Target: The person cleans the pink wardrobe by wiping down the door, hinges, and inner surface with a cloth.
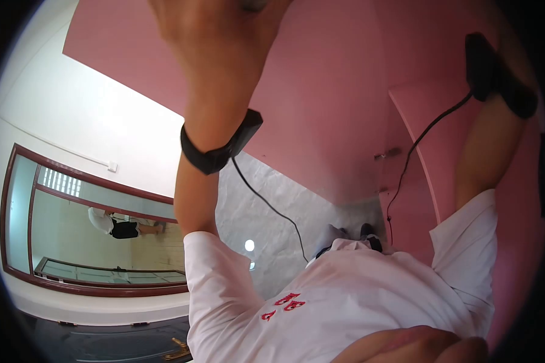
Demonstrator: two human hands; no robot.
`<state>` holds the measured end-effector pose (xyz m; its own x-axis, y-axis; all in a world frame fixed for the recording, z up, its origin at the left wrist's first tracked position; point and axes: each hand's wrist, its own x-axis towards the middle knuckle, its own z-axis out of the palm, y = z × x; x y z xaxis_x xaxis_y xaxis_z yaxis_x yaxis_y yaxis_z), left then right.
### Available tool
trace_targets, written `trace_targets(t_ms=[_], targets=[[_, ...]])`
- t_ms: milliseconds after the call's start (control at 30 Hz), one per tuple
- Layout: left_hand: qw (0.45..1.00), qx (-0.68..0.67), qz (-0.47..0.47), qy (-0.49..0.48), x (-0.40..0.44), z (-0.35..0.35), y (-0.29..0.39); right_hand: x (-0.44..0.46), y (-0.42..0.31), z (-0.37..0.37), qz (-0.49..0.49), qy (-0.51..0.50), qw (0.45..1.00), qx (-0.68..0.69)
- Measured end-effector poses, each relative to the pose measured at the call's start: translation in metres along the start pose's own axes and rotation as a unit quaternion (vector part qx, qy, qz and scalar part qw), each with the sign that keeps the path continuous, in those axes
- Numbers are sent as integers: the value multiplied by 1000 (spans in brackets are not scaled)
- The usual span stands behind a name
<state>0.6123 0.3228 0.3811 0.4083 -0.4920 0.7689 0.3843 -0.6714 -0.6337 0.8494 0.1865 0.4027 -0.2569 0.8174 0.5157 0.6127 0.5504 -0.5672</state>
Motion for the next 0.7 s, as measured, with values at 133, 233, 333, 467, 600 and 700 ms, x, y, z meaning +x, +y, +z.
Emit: trace_targets(t_ms=[133, 233, 333, 467, 600, 700], targets=[[999, 9, -51, 11, -15, 47, 17, -10, 13, 2, 36, 0, 994, -105], [996, 39, -69, 28, -33, 69, 24, 7, 27, 4, 96, -36, 994, -39], [993, 43, -110, -7, -31, 55, 36, 14, 20, 5, 124, -60, 990, -23], [991, 67, -110, -45, -39, 56, 49, 33, 23, -11, 134, -172, 972, -90], [981, -4, -172, -90, -54, 53, 68, 45, 52, -6, 186, -189, 962, -69], [972, 35, -159, -172, -47, 40, 87, 42, 53, 4, 254, -175, 947, -92]])
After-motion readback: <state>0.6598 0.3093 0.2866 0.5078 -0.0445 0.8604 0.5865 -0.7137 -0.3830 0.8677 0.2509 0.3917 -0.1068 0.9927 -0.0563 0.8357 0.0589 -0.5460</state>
